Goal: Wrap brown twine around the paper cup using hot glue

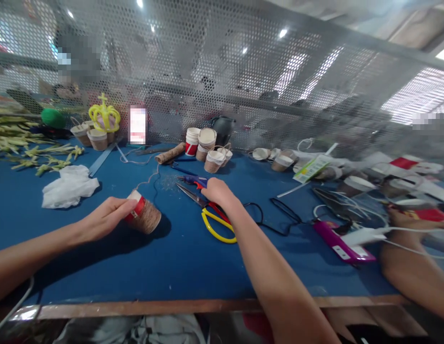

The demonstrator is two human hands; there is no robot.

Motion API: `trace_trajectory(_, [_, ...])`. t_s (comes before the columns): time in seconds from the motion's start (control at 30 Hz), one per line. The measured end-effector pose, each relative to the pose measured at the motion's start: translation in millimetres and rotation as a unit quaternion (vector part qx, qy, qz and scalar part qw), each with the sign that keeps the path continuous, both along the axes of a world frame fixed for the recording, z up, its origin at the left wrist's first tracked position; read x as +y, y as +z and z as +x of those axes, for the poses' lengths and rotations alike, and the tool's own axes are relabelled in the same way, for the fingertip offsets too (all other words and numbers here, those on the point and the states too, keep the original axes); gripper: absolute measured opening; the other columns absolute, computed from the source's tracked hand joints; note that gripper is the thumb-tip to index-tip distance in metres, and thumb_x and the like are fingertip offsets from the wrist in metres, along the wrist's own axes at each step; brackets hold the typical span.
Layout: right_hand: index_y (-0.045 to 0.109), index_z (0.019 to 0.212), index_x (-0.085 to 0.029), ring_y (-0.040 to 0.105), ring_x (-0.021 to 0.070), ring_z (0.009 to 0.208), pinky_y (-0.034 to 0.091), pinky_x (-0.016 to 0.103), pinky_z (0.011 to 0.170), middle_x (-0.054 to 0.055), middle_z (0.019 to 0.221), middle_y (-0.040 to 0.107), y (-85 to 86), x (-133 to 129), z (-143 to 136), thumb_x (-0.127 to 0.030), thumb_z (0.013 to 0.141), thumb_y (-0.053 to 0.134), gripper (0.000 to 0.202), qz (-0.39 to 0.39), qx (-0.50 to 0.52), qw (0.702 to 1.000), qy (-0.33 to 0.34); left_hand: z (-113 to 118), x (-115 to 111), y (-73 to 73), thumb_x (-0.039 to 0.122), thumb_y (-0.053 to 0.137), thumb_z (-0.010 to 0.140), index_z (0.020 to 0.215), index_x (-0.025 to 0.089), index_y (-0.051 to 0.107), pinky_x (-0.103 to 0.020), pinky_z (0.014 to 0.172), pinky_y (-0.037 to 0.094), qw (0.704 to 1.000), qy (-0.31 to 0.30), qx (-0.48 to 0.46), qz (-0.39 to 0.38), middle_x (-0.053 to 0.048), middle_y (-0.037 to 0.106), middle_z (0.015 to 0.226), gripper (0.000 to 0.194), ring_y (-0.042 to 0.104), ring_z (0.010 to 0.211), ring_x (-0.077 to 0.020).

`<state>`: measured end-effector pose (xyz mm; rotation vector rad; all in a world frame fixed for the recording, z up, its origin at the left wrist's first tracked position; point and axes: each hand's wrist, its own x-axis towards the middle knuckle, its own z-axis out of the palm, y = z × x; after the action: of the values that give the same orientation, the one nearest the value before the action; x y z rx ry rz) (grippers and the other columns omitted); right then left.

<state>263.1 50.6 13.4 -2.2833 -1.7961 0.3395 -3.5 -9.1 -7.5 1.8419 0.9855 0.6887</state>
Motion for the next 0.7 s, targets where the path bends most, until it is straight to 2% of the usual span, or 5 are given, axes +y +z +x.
trace_trajectory(0.1, [0.056, 0.097, -0.014, 0.057, 0.0152, 0.082, 0.047, 0.033, 0.071, 0.006, 0.097, 0.058, -10.7, 7, 3, -0.027, 0.082, 0.050, 0.020, -0.034, 0.027, 0.999, -0.014, -1, 0, 3.1, 0.043, 0.031, 0.083, 0.071, 0.007, 0.064, -0.023, 0.061, 0.042, 1.000, -0.006, 0.015, 0.009, -0.004, 0.061, 0.067, 0.049, 0.050, 0.063, -0.0145])
trace_trajectory(0.3, [0.056, 0.082, -0.012, 0.059, 0.0150, 0.059, 0.047, 0.026, 0.055, 0.006, 0.068, 0.062, 6.0, -11, -4, -0.016, 0.071, 0.057, 0.011, 0.050, 0.150, 0.987, -0.012, -2, 4, 4.0, 0.044, 0.028, 0.084, 0.071, 0.008, 0.061, -0.023, 0.063, 0.040, 1.000, -0.022, 0.004, -0.012, -0.004, 0.060, 0.069, 0.051, 0.050, 0.064, -0.0135])
trace_trajectory(0.43, [0.054, 0.079, -0.015, 0.058, 0.0103, 0.055, 0.047, 0.021, 0.051, 0.004, 0.069, 0.063, 24.0, -42, -20, -0.026, 0.075, 0.053, 0.012, 0.060, 0.272, 0.959, 0.045, -3, 8, 0.6, 0.047, 0.027, 0.084, 0.067, 0.008, 0.060, -0.023, 0.060, 0.039, 1.000, 0.005, 0.010, 0.000, -0.003, 0.058, 0.064, 0.053, 0.048, 0.060, -0.0127])
trace_trajectory(0.5, [0.054, 0.067, -0.014, 0.054, 0.0093, 0.045, 0.042, 0.020, 0.042, 0.003, 0.058, 0.060, 28.1, -58, -30, -0.032, 0.071, 0.058, 0.019, 0.027, 0.381, 0.920, 0.091, -4, 9, 0.0, 0.047, 0.026, 0.084, 0.066, 0.008, 0.060, -0.023, 0.060, 0.039, 1.000, 0.015, 0.011, 0.011, -0.004, 0.058, 0.063, 0.055, 0.047, 0.059, -0.0127])
trace_trajectory(0.7, [0.060, 0.076, -0.012, 0.045, 0.0062, 0.035, 0.038, 0.018, 0.037, -0.003, 0.043, 0.052, 20.7, -88, -51, -0.035, 0.074, 0.054, 0.024, 0.033, 0.353, 0.919, 0.173, -6, 13, 2.2, 0.044, 0.025, 0.085, 0.073, 0.007, 0.061, -0.025, 0.064, 0.040, 0.999, 0.018, 0.027, 0.032, -0.006, 0.060, 0.069, 0.053, 0.049, 0.062, -0.0136])
